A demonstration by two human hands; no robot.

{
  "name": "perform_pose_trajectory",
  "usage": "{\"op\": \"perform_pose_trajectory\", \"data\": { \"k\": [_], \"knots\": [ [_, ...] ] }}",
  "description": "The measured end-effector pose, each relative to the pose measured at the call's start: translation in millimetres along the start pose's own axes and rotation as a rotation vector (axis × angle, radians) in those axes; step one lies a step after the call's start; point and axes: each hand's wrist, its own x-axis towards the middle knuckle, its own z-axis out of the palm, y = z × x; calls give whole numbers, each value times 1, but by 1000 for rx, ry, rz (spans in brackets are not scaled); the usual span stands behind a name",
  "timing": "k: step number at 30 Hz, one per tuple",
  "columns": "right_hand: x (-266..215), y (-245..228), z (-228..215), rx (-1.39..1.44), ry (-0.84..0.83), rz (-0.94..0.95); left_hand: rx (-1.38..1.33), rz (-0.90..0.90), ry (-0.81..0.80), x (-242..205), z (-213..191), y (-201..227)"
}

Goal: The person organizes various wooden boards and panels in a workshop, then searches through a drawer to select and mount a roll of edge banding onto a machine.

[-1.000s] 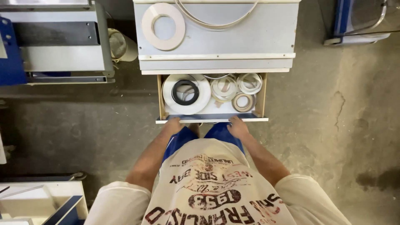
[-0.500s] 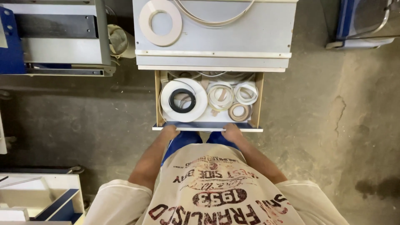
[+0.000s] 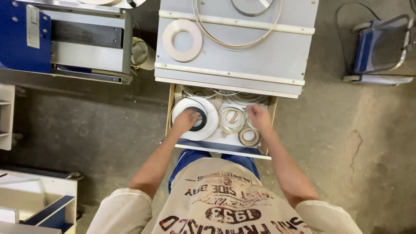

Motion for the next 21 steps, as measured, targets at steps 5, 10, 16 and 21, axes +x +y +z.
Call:
{"op": "perform_pose_trajectory", "data": {
  "k": [5, 10, 16, 21],
  "knots": [
    [122, 10, -65, -393, 441, -238, 336, 388, 687, 71, -78, 50],
    [175, 39, -63, -507, 411, -56, 431, 353, 719, 151, -137, 80],
    [169, 30, -53, -757, 682, -152, 585, 172, 503, 193, -150, 78],
    [171, 33, -53, -752, 737, -200, 432, 345, 656, 135, -184, 81]
  ]
}}
